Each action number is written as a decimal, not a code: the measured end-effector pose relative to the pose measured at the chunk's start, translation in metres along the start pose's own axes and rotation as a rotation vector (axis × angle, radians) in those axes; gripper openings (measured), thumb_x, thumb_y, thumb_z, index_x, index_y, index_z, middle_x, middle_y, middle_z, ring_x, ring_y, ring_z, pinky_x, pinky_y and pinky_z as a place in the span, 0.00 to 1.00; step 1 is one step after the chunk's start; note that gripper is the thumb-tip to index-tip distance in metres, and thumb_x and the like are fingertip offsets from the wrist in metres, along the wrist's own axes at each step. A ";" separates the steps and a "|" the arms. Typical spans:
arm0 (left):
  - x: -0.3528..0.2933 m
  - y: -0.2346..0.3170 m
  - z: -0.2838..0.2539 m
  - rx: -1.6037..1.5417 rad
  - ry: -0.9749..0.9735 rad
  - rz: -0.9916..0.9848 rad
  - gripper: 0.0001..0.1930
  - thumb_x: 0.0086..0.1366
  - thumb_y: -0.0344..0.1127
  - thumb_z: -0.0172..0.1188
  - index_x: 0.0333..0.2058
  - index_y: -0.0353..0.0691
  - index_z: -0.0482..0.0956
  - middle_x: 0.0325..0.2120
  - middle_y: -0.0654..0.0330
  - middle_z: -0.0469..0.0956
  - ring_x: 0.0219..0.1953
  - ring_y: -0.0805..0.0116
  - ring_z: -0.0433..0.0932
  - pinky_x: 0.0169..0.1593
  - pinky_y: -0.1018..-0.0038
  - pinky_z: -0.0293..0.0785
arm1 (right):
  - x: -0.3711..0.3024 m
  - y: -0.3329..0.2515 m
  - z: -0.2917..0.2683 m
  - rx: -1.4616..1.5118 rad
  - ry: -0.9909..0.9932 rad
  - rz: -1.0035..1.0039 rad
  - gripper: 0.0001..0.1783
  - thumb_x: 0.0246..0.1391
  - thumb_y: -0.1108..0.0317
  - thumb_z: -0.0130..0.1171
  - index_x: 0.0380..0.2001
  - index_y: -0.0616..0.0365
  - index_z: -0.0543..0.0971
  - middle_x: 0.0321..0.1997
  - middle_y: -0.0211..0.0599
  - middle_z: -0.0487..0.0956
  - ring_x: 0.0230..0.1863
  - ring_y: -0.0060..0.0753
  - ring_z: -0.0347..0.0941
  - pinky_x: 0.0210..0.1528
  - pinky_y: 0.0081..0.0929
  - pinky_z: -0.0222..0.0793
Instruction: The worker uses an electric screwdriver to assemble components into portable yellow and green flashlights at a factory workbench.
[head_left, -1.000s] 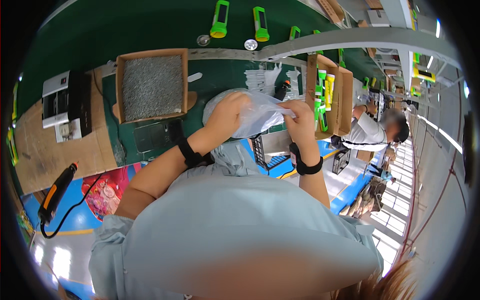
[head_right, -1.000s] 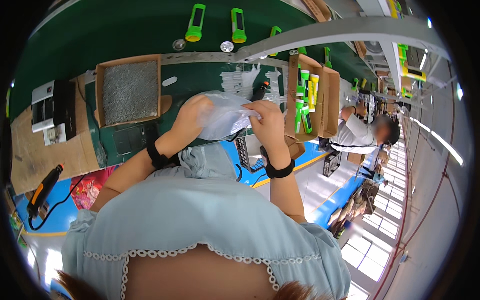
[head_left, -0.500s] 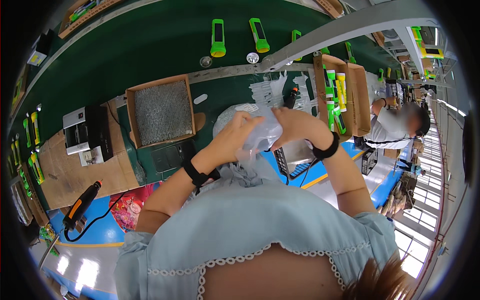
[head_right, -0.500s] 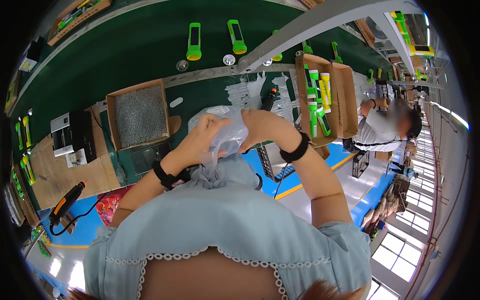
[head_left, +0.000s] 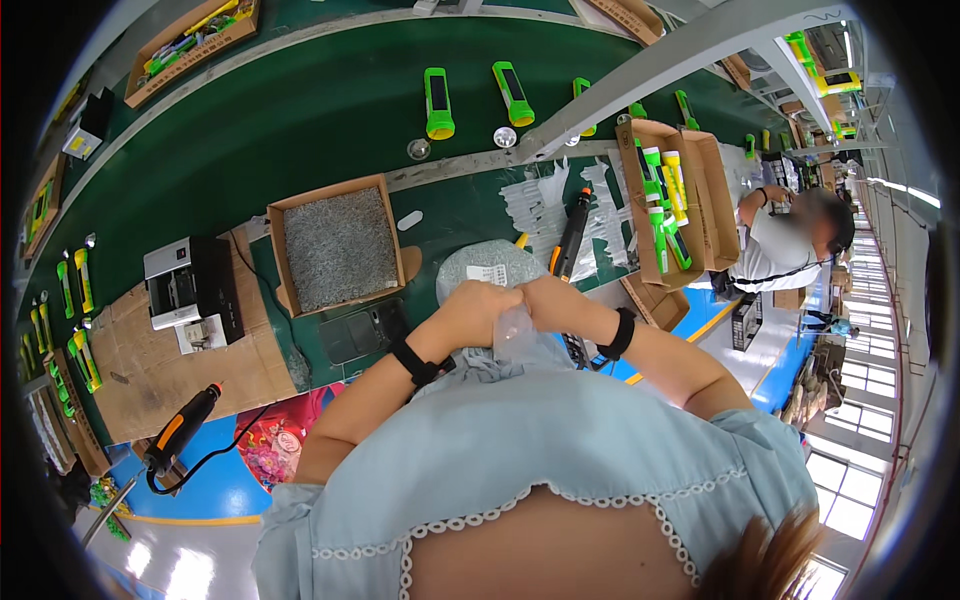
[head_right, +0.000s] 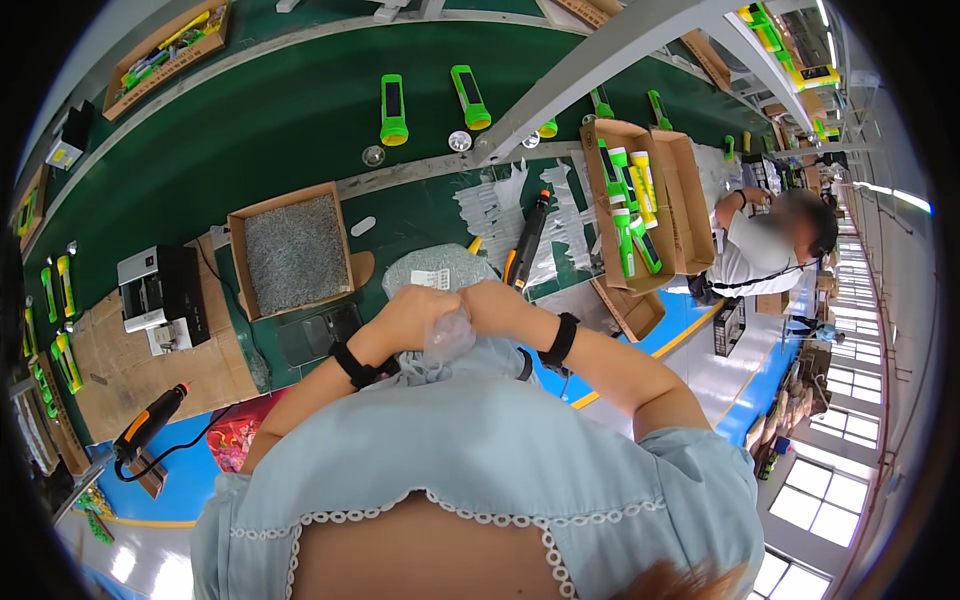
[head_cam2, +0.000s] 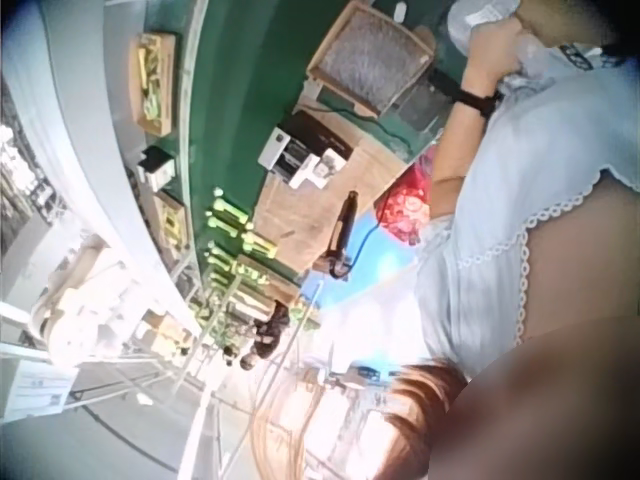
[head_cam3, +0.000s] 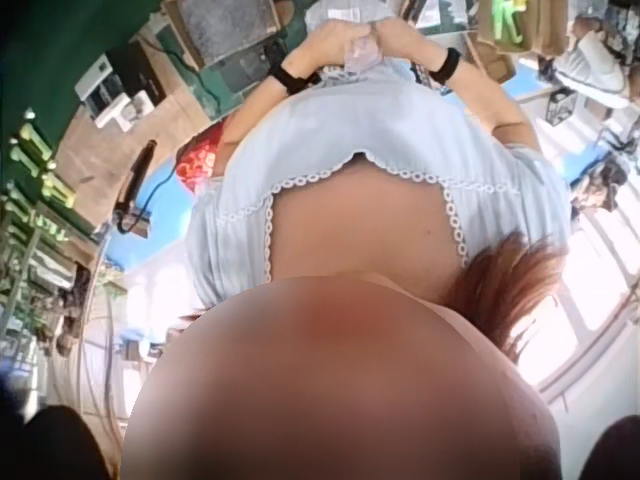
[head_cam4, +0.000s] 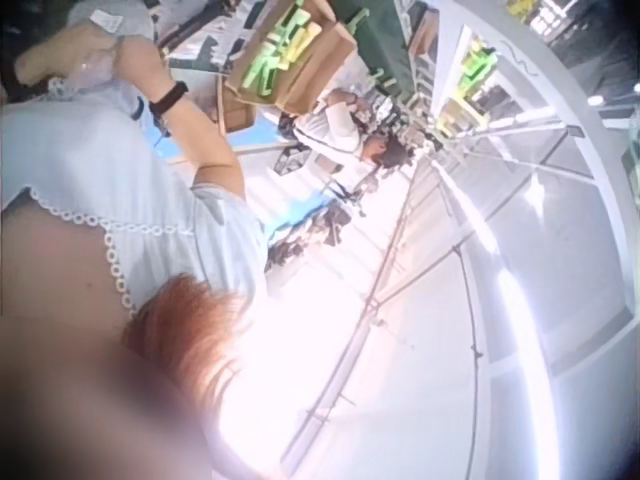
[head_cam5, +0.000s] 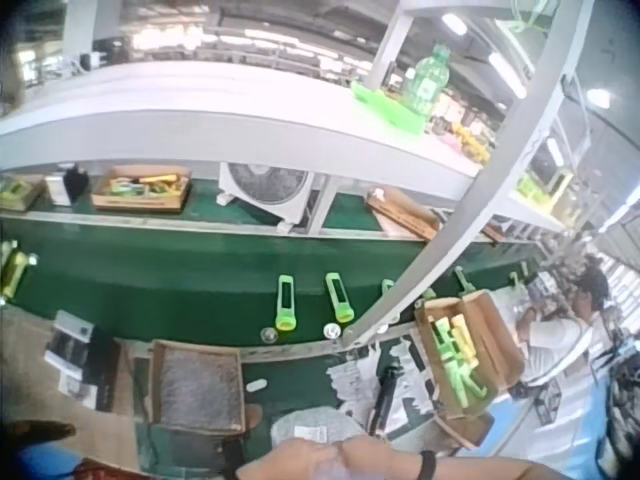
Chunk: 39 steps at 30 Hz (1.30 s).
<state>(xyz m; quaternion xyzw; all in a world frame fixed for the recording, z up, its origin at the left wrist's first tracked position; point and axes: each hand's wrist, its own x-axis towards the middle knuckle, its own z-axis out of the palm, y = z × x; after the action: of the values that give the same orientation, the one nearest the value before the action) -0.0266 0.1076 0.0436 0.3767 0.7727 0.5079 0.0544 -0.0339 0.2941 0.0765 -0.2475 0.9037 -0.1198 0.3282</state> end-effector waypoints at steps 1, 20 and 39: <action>-0.006 0.005 0.000 -0.048 -0.050 0.002 0.13 0.45 0.40 0.61 0.27 0.40 0.71 0.18 0.53 0.73 0.24 0.50 0.75 0.26 0.60 0.69 | -0.007 -0.009 0.000 0.034 0.009 0.015 0.10 0.35 0.67 0.58 0.25 0.61 0.78 0.25 0.54 0.77 0.30 0.55 0.75 0.34 0.44 0.71; -0.044 0.038 0.021 -0.083 0.147 -0.225 0.06 0.43 0.27 0.50 0.19 0.34 0.62 0.14 0.48 0.61 0.18 0.50 0.64 0.22 0.65 0.59 | -0.034 -0.046 0.016 -0.034 0.438 -0.031 0.06 0.35 0.70 0.56 0.23 0.54 0.77 0.21 0.43 0.76 0.26 0.49 0.75 0.25 0.43 0.67; -0.130 0.083 0.086 -0.423 -0.311 -0.273 0.07 0.42 0.26 0.51 0.20 0.36 0.62 0.15 0.52 0.62 0.19 0.54 0.59 0.24 0.70 0.59 | -0.128 -0.076 0.122 0.195 0.014 -0.002 0.06 0.37 0.74 0.54 0.24 0.55 0.77 0.22 0.42 0.77 0.28 0.46 0.75 0.28 0.39 0.69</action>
<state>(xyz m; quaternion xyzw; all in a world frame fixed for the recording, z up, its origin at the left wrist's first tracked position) 0.1498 0.1054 0.0318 0.3229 0.6757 0.5818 0.3173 0.1590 0.2902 0.0816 -0.2141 0.8899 -0.2093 0.3441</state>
